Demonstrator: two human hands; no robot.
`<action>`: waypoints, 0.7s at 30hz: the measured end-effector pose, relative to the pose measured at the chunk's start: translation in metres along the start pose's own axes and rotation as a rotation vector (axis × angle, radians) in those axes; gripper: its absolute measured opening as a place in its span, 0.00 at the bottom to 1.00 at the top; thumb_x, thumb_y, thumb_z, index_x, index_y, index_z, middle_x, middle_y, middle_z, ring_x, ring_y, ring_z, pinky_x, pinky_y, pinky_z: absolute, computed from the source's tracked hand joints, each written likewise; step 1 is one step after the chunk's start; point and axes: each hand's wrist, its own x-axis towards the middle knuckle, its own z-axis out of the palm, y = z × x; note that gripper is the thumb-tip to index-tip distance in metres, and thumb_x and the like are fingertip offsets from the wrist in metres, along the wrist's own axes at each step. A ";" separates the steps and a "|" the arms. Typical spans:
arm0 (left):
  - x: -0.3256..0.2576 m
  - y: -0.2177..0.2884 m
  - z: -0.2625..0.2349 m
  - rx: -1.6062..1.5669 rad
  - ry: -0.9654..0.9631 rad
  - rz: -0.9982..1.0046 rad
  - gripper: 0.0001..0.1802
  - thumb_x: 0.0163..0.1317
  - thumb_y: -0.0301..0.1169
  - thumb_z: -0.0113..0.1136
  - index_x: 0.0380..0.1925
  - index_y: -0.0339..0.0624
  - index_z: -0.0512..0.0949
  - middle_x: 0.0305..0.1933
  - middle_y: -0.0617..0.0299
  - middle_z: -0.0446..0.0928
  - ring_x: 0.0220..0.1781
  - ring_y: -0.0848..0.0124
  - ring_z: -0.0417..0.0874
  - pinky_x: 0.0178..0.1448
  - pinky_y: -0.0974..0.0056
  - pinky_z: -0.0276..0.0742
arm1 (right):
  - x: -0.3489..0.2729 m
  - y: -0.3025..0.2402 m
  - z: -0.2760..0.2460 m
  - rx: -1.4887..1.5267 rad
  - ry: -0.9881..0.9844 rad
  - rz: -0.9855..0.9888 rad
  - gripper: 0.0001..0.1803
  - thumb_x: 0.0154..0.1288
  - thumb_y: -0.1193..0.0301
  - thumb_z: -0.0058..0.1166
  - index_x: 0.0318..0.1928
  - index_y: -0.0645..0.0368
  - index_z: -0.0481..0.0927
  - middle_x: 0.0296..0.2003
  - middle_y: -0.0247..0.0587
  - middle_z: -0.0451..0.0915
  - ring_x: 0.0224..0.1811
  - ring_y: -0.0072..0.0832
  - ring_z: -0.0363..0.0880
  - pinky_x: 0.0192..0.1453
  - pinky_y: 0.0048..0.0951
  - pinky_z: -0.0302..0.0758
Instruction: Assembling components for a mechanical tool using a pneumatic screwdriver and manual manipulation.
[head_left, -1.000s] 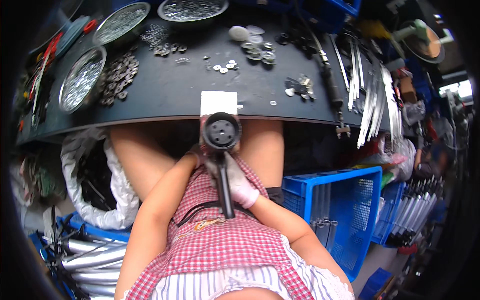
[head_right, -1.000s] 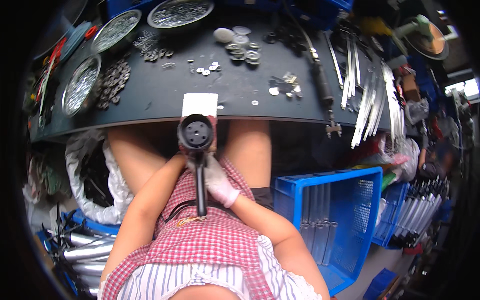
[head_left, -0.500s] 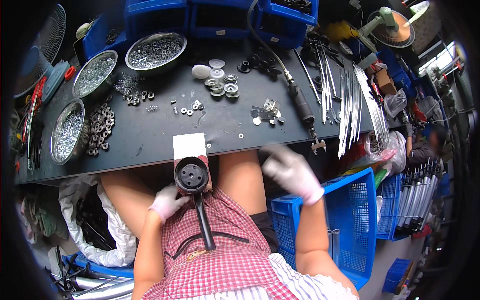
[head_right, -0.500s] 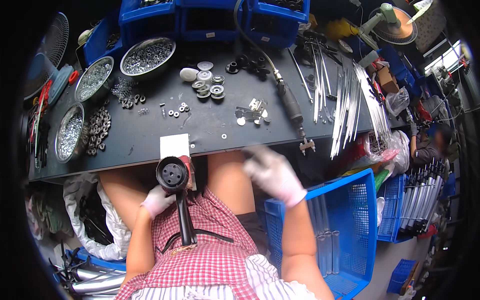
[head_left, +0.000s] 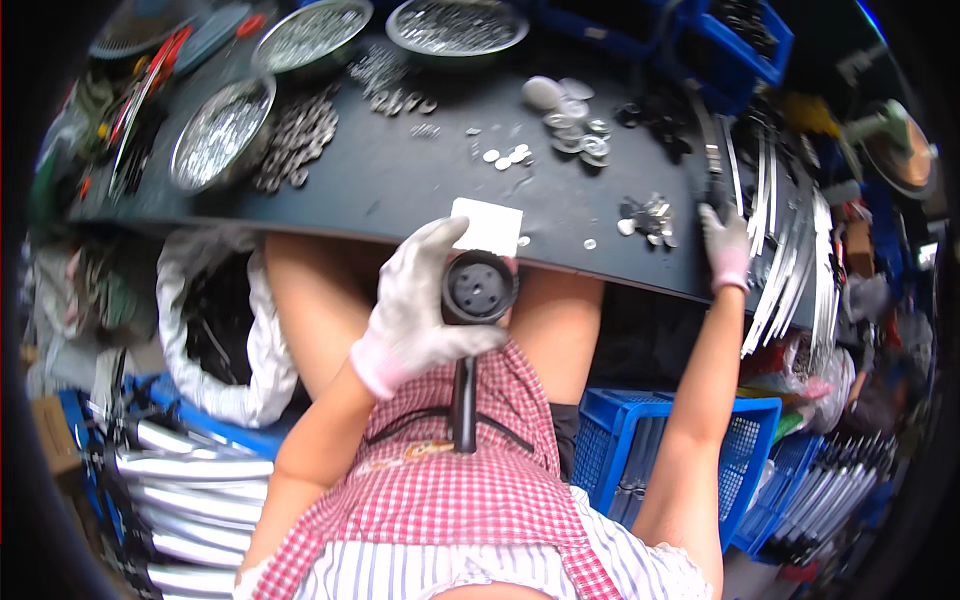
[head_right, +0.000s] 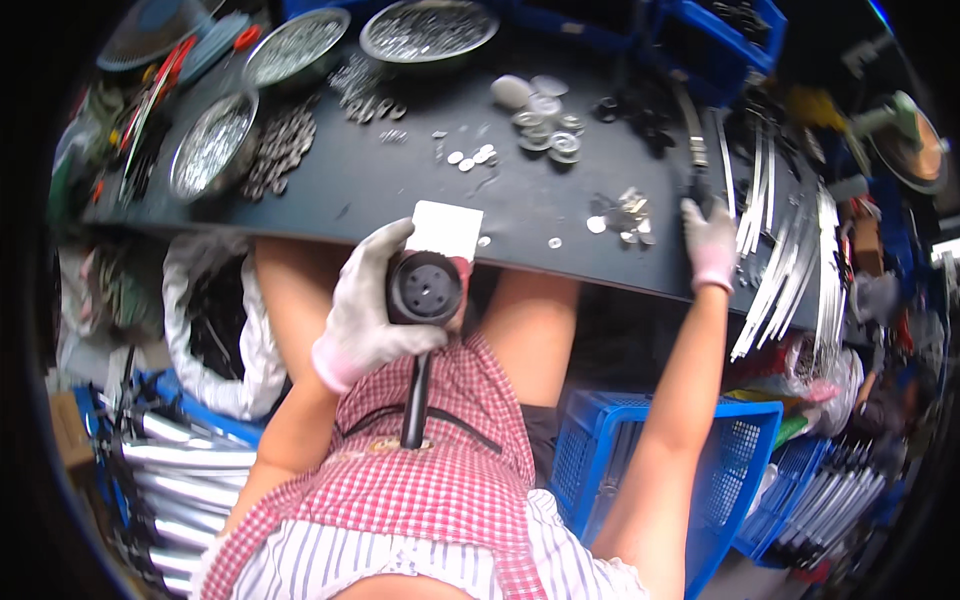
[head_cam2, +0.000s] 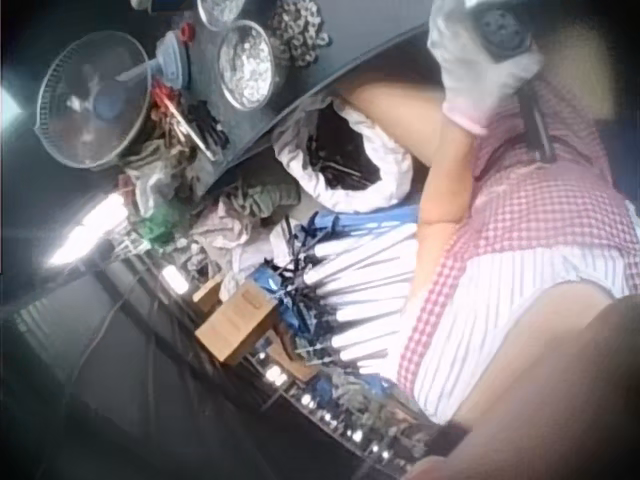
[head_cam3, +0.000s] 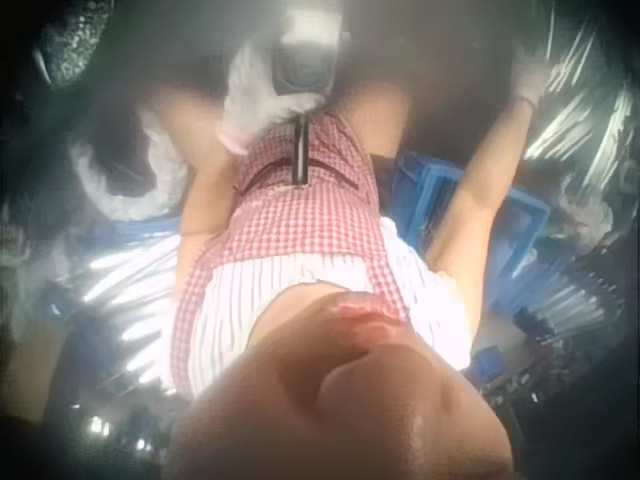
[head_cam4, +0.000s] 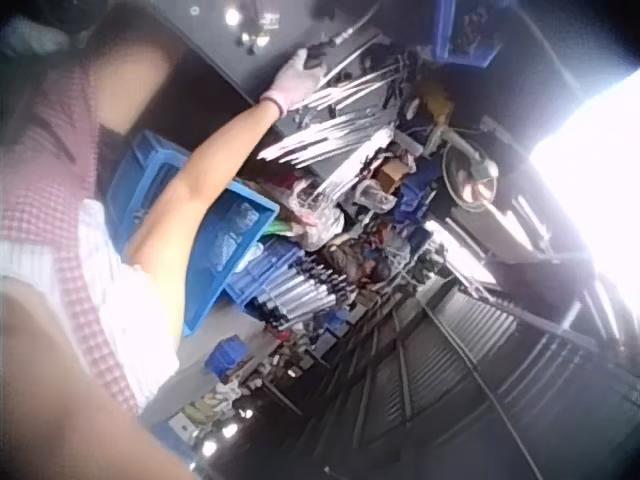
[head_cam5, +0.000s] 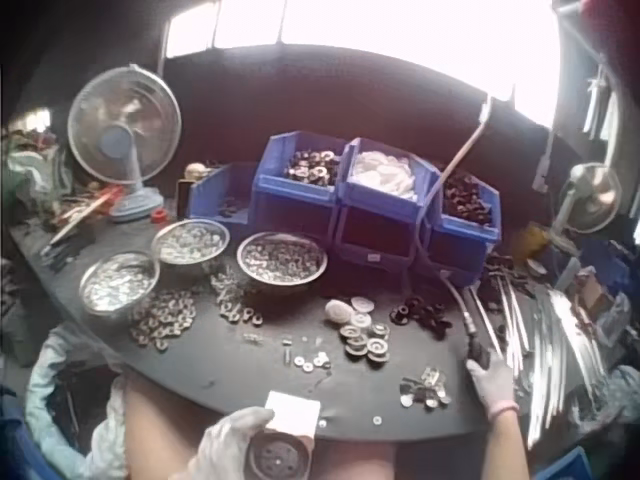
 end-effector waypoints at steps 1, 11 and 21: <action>-0.001 -0.003 0.005 0.036 0.017 0.021 0.55 0.33 0.52 0.76 0.62 0.37 0.64 0.57 0.43 0.71 0.60 0.47 0.72 0.65 0.49 0.66 | -0.005 -0.006 -0.010 0.020 0.016 0.023 0.29 0.65 0.55 0.57 0.55 0.68 0.76 0.44 0.57 0.83 0.48 0.47 0.81 0.56 0.40 0.73; -0.011 -0.021 0.027 0.110 0.184 0.066 0.50 0.33 0.60 0.73 0.55 0.44 0.71 0.50 0.52 0.74 0.55 0.51 0.74 0.64 0.48 0.64 | -0.086 -0.036 -0.109 2.462 -0.193 -0.176 0.29 0.46 0.63 0.71 0.45 0.63 0.73 0.38 0.41 0.73 0.36 0.31 0.71 0.42 0.28 0.71; -0.005 -0.020 0.037 0.002 0.295 0.122 0.42 0.28 0.50 0.76 0.48 0.45 0.74 0.46 0.53 0.75 0.54 0.49 0.76 0.61 0.47 0.69 | -0.115 -0.171 -0.061 2.564 -0.674 -0.106 0.21 0.57 0.72 0.64 0.50 0.56 0.72 0.37 0.29 0.82 0.35 0.19 0.83 0.48 0.28 0.80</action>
